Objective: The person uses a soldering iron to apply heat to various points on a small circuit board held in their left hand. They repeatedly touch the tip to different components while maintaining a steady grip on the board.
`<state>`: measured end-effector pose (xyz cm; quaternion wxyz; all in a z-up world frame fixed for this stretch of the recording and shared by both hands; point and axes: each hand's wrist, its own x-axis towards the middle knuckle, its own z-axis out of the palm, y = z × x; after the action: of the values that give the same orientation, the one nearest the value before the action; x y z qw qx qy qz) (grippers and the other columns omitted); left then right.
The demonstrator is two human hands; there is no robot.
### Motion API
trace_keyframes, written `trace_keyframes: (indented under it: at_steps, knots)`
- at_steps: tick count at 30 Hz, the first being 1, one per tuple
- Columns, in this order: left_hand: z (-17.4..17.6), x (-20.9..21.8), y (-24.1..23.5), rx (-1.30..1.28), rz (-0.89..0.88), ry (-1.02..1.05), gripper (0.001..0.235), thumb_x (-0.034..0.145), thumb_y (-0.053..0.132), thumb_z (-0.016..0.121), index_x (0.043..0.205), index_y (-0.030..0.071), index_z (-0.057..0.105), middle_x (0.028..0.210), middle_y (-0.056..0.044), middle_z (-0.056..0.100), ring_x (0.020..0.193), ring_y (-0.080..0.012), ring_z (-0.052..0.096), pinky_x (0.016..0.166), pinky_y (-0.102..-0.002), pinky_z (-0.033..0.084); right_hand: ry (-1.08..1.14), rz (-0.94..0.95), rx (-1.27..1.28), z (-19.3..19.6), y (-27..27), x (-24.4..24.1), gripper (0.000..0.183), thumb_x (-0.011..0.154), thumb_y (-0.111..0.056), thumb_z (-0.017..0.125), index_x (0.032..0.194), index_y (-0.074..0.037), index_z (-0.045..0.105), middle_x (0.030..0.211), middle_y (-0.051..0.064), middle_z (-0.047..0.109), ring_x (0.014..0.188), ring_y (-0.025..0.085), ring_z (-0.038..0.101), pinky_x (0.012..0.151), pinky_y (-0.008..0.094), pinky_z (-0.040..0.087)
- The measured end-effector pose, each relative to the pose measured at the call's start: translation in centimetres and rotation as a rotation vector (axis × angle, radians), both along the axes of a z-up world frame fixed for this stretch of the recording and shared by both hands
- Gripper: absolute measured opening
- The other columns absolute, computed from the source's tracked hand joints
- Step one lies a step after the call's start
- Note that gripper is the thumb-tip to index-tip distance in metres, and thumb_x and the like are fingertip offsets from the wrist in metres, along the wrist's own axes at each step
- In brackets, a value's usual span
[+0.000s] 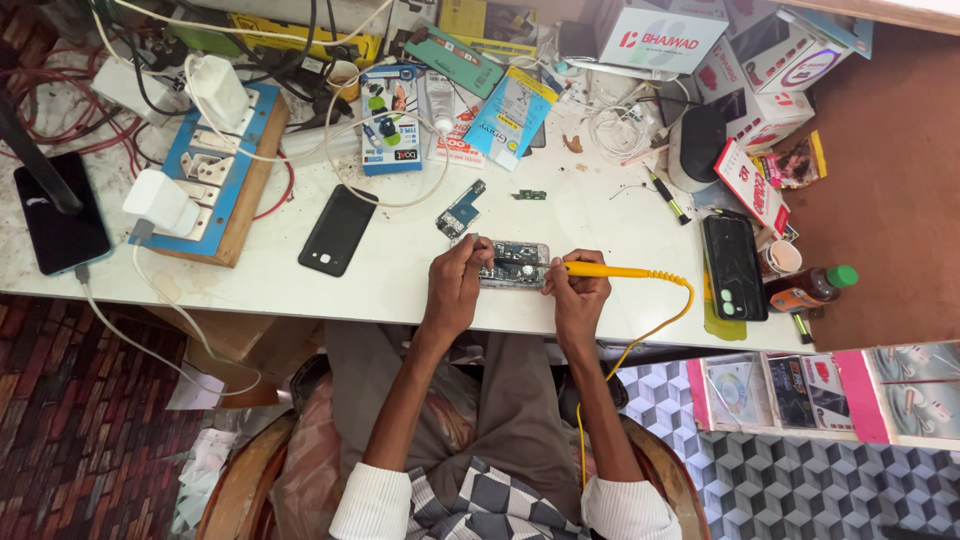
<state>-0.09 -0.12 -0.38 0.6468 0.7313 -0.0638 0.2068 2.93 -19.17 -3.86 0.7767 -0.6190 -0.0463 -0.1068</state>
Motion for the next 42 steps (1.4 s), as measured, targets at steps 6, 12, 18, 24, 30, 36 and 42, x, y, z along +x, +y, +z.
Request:
trace_keyframes:
  at_steps: [6,12,18,24,30,36,42]
  knots:
    - [0.0,0.1,0.0,-0.001,-0.012,0.012,0.04,0.111,0.033,0.047,0.098,-0.002,0.061,0.076,-0.008,0.061,0.069,-0.0166,0.058,0.065,-0.032,0.049,0.002,-0.003,-0.002,0.1,0.1,-0.1,0.015,0.101,-0.002,0.066,0.107,-0.003,0.053,0.081,0.008,0.066,0.064,0.01,0.062,0.058,0.023,0.052]
    - [0.2,0.0,0.0,0.02,-0.009,-0.001,0.041,0.112,0.033,0.046,0.097,-0.002,0.06,0.076,-0.008,0.06,0.068,-0.0168,0.056,0.065,-0.033,0.048,0.007,-0.015,-0.002,-0.1,0.0,-0.1,0.014,0.101,-0.002,0.065,0.108,-0.003,0.053,0.08,0.007,0.066,0.063,0.01,0.063,0.058,0.022,0.052]
    - [0.2,0.0,0.0,0.011,-0.016,0.016,0.04,0.112,0.031,0.046,0.097,-0.003,0.06,0.076,-0.008,0.06,0.068,-0.0174,0.056,0.065,-0.032,0.048,0.001,0.011,0.023,-0.1,0.0,0.0,0.016,0.101,-0.002,0.066,0.108,-0.004,0.052,0.082,0.007,0.065,0.065,0.009,0.062,0.058,0.022,0.053]
    - [0.1,0.1,0.0,-0.002,-0.029,-0.008,0.043,0.114,0.033,0.044,0.095,-0.003,0.057,0.077,-0.008,0.059,0.069,-0.0175,0.056,0.067,-0.032,0.049,0.0,-0.009,0.014,-0.1,0.0,-0.3,0.015,0.102,-0.003,0.066,0.109,-0.004,0.052,0.08,0.007,0.065,0.064,0.009,0.062,0.059,0.022,0.052]
    - [-0.1,0.1,0.1,0.022,-0.017,-0.005,0.044,0.114,0.034,0.044,0.094,-0.003,0.057,0.076,-0.009,0.058,0.069,-0.0168,0.056,0.066,-0.032,0.048,-0.01,-0.01,0.022,0.0,0.1,-0.1,0.016,0.102,-0.003,0.066,0.109,-0.004,0.052,0.082,0.006,0.065,0.067,0.009,0.062,0.059,0.022,0.053]
    - [-0.2,0.2,0.0,-0.005,-0.025,-0.014,0.042,0.114,0.033,0.043,0.098,-0.002,0.058,0.078,-0.007,0.06,0.071,-0.0152,0.058,0.067,-0.031,0.049,-0.011,-0.099,0.057,0.0,-0.1,-0.1,0.012,0.104,0.0,0.063,0.108,-0.004,0.052,0.078,0.007,0.062,0.062,0.011,0.057,0.056,0.024,0.047]
    - [0.1,-0.2,0.0,0.056,-0.021,-0.037,0.037,0.113,0.029,0.048,0.097,-0.003,0.059,0.079,-0.008,0.06,0.071,-0.0168,0.057,0.067,-0.031,0.049,0.097,-0.278,0.252,0.3,-3.1,-0.3,0.008,0.102,0.001,0.058,0.106,-0.004,0.052,0.075,0.003,0.053,0.059,0.01,0.05,0.05,0.024,0.038]
